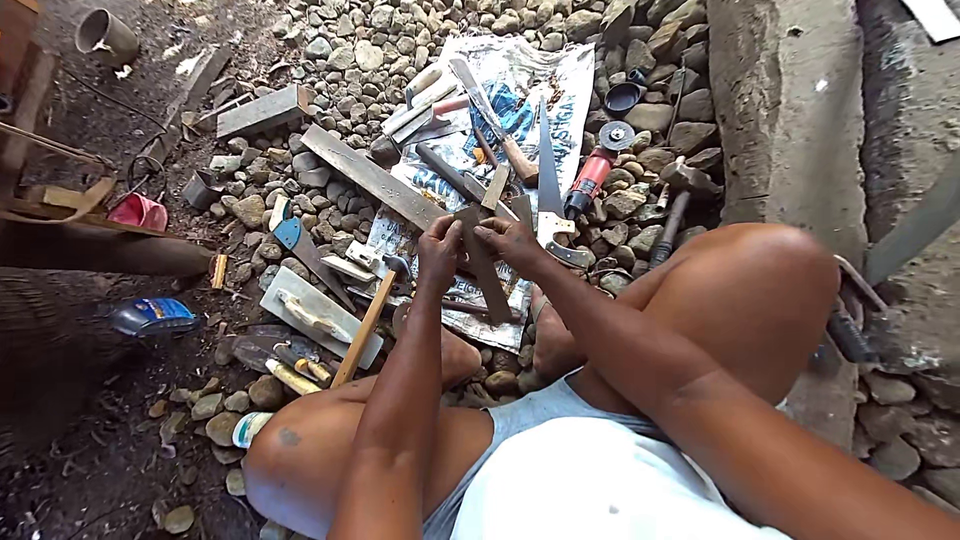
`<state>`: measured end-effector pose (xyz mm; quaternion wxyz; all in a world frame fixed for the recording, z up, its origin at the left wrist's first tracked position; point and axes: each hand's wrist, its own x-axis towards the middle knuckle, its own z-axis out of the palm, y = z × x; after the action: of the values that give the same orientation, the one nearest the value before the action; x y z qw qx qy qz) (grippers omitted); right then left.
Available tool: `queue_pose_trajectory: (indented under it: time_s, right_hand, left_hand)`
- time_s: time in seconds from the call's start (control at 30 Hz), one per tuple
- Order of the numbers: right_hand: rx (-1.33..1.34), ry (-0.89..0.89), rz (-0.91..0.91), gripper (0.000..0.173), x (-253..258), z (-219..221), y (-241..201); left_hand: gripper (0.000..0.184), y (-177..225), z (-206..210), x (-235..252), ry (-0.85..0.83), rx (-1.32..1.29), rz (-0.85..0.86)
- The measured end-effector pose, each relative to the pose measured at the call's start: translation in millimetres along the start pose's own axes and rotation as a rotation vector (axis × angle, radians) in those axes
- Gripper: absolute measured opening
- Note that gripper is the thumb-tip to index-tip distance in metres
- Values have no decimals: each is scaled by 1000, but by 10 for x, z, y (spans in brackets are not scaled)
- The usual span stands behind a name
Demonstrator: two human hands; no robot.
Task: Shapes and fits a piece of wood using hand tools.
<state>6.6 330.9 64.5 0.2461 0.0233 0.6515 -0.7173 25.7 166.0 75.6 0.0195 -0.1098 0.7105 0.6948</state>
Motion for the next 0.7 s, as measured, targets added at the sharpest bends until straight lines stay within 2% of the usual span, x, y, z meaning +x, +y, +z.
queue_pose_trajectory:
  time_s: [0.17, 0.27, 0.47, 0.7]
  right_hand:
    - [-83, -20, -42, 32, -20, 81, 49]
    - [-124, -84, -59, 32, -48, 80, -16]
    - [90, -112, -30, 33, -83, 134, -37]
    - [177, -134, 0, 33, -78, 139, -4]
  left_hand:
    - [25, 59, -87, 30, -57, -58, -105]
    - [28, 112, -187, 51, -113, -13, -89]
    - [28, 164, -277, 77, -172, -54, -24]
    - [27, 93, -291, 75, -174, -120, -15]
